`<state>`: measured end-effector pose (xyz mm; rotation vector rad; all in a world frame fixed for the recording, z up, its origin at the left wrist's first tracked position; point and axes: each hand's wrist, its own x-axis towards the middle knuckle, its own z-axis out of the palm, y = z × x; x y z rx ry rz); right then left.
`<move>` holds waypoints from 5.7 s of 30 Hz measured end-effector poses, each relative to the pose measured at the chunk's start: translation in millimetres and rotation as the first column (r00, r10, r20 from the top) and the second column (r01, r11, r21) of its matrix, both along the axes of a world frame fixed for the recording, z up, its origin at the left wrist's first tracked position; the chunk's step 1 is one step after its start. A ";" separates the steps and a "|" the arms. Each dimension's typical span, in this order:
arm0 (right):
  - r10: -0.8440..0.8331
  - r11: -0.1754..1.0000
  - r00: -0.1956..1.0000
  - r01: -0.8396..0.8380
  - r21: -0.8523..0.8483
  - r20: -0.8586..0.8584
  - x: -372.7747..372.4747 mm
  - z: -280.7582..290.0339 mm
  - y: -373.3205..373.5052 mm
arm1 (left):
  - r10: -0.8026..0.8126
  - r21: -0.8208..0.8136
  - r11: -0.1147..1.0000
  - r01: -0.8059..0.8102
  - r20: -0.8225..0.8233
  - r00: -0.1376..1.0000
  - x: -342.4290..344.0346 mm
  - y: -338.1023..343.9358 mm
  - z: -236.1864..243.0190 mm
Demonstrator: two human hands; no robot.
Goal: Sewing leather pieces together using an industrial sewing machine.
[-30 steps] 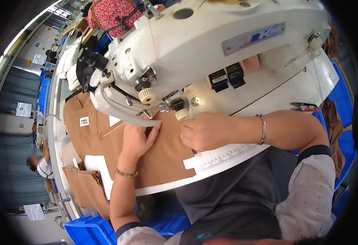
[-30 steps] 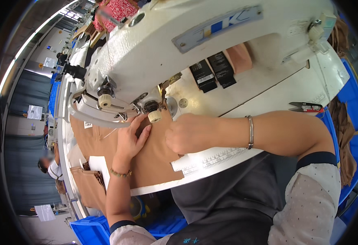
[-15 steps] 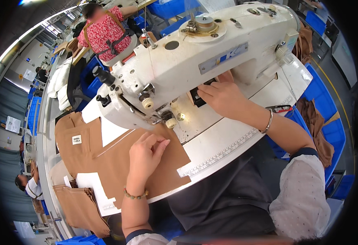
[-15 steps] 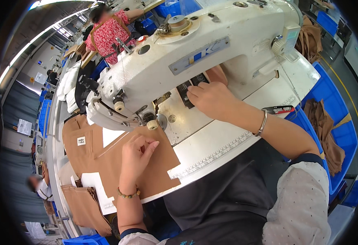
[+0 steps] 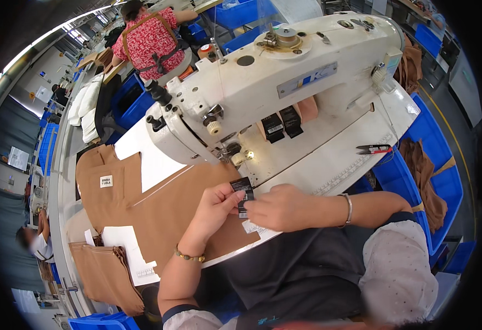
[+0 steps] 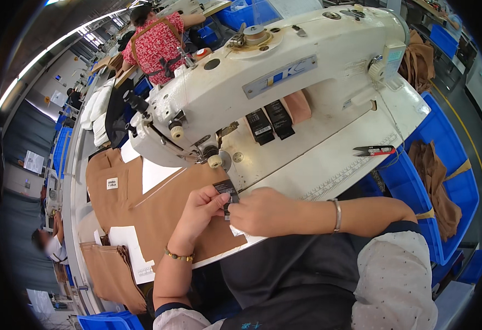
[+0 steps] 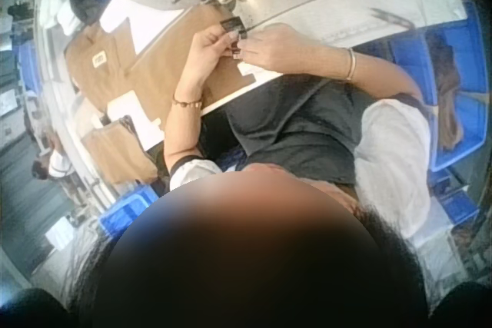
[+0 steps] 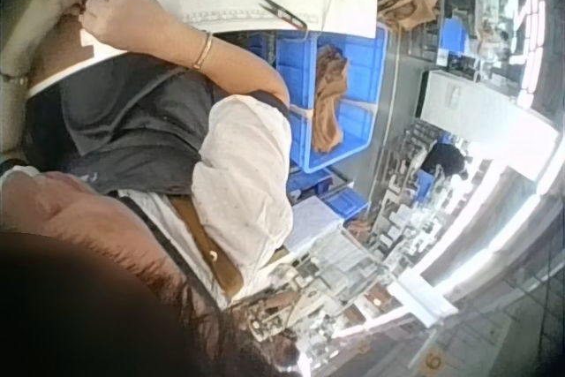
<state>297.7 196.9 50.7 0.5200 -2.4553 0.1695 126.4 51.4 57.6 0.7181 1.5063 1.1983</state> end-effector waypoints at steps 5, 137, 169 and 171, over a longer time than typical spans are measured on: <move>-0.455 0.890 0.886 0.454 -0.027 -0.088 4.6 3.7 78.7 | -0.140 -0.071 0.988 0.134 -0.074 0.987 -11.9 -5.4 4.7; 0.272 0.954 0.925 -0.296 0.052 0.266 -31.1 -14.0 22.1 | 0.045 -0.134 0.982 -0.130 -0.508 0.860 -48.2 21.2 4.1; 0.283 0.949 0.942 -0.247 -0.196 0.182 -44.0 -23.3 27.2 | -0.029 -0.211 0.969 -0.129 -0.615 0.788 -45.3 23.4 11.3; 0.176 0.973 0.972 -0.147 -0.179 0.158 -49.7 -19.4 38.9 | -0.018 -0.171 0.979 -0.112 -0.616 0.787 -47.3 21.8 7.3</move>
